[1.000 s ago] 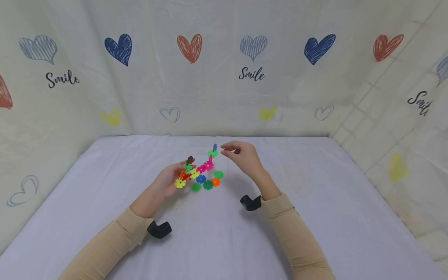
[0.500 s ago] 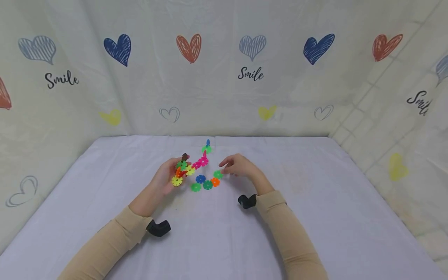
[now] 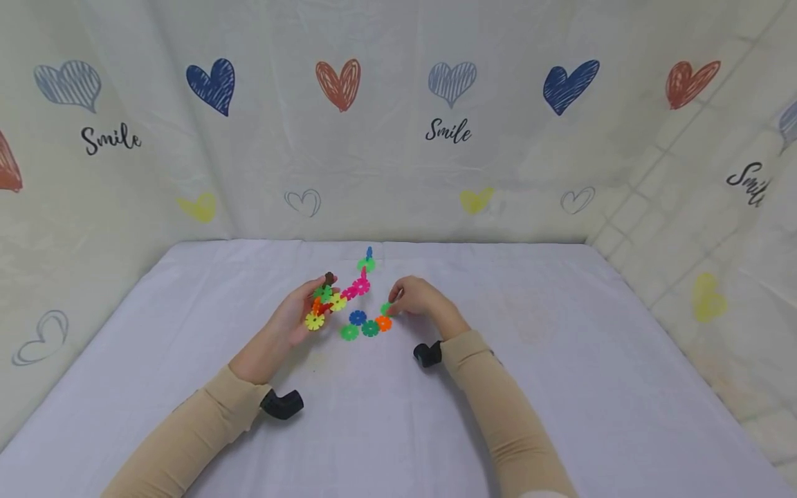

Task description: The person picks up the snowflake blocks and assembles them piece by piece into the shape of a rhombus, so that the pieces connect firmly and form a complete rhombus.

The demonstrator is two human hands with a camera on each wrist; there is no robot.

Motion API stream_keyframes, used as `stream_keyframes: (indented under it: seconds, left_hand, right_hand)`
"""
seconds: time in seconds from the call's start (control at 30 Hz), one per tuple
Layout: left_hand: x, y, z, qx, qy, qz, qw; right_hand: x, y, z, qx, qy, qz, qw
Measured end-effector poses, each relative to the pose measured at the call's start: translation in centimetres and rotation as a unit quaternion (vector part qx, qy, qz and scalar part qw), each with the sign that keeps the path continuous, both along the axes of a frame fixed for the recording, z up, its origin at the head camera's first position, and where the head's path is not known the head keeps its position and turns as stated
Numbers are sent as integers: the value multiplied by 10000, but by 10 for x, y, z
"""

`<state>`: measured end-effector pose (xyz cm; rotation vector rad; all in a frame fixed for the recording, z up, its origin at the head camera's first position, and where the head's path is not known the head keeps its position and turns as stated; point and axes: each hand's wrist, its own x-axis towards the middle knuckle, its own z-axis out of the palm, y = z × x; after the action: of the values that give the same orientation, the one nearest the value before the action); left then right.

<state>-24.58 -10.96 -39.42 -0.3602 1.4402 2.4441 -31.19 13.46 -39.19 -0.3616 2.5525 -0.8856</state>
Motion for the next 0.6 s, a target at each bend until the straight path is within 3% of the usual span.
stream_keyframes:
  seconds: [0.43,0.6]
  left_hand:
    - [1,2,1,58,5,-89,9999]
    - [1,3,0,0,23,-45,10000]
  right_hand:
    - [3,0,1,-118,-47,-181,9998]
    - [5,8,-1,-400,45,-388,9984]
